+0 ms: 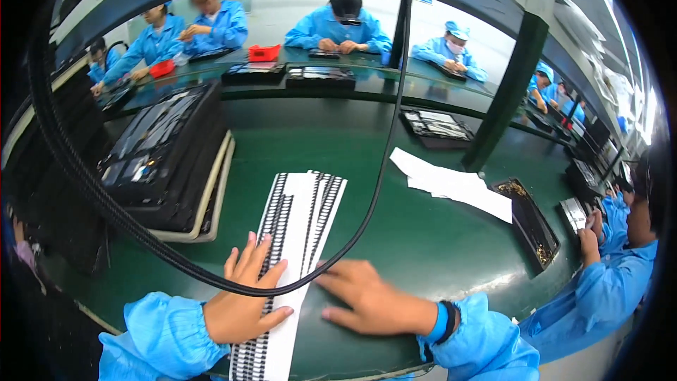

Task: The person assembles tablet housings by hand, connecting internal components such as ribbon cables and screen modules with adhesive tape.

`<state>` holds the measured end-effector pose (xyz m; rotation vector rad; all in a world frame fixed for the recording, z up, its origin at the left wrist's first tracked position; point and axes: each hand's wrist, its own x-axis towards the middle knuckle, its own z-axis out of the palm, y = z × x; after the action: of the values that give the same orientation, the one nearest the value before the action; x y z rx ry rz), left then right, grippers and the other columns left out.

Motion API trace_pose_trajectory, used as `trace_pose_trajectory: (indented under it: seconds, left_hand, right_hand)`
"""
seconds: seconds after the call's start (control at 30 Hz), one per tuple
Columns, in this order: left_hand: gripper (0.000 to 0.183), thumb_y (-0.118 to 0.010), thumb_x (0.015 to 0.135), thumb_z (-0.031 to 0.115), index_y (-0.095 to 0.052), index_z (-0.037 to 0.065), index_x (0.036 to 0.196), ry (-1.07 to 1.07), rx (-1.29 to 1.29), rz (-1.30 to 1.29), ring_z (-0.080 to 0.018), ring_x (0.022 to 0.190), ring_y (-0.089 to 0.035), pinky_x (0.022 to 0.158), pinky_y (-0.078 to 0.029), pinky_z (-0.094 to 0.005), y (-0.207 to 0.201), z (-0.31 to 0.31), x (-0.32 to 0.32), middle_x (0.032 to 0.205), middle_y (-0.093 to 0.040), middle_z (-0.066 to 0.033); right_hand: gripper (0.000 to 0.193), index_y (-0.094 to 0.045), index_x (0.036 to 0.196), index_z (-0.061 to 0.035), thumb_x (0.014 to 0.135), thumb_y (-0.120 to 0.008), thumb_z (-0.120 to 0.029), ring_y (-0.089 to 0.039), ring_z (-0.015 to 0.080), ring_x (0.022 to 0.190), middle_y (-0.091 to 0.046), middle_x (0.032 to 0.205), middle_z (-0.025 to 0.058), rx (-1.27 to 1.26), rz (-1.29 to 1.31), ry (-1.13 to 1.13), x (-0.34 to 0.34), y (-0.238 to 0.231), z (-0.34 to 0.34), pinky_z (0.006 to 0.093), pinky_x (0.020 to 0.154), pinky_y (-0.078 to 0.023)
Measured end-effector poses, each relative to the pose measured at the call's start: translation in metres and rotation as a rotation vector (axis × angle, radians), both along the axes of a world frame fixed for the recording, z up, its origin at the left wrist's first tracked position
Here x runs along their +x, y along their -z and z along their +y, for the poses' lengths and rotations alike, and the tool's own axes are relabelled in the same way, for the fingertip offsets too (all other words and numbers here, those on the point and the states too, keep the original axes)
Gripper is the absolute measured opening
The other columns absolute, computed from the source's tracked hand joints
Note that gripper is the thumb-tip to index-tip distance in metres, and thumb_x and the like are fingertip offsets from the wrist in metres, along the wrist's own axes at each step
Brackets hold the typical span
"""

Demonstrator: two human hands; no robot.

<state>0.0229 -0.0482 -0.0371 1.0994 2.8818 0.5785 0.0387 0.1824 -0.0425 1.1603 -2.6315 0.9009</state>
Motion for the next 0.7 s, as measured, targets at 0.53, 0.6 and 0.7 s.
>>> trace_pose_trajectory:
  seconds: [0.53,0.6,0.7]
  left_hand:
    - [0.066,-0.059,0.074,0.030,-0.033,0.003,0.128,0.356,0.103,0.140,-0.0396,0.123,-0.025,0.098,-0.024,-0.0479,-0.008,0.196,-0.196,0.130,-0.026,-0.0296]
    - [0.066,-0.058,0.074,0.035,-0.034,0.008,0.129,0.376,-0.004,0.100,-0.0381,0.125,-0.022,0.099,-0.021,-0.0509,0.011,0.213,-0.212,0.133,-0.023,-0.0278]
    - [0.050,-0.055,0.077,0.033,-0.046,0.009,0.119,0.498,-0.024,0.048,-0.0352,0.116,-0.034,0.092,-0.028,-0.0474,0.025,0.217,-0.205,0.123,-0.038,-0.0232]
  right_hand:
    - [0.031,-0.060,0.086,-0.0014,0.055,-0.059,0.000,-0.048,0.0319,0.094,-0.055,0.095,0.0154,0.634,0.294,0.904,-0.066,-0.018,0.211,0.0388,0.083,-0.038]
    - [0.017,-0.058,0.072,-0.0030,0.055,-0.059,-0.002,-0.049,0.0287,0.084,-0.054,0.083,0.0127,0.743,0.398,0.895,-0.064,-0.002,0.224,0.0377,0.072,-0.039]
    - [0.009,-0.056,0.067,-0.0029,0.059,-0.056,-0.005,-0.049,0.0265,0.080,-0.053,0.077,0.0107,0.775,0.544,0.900,-0.062,0.005,0.235,0.0362,0.070,-0.039]
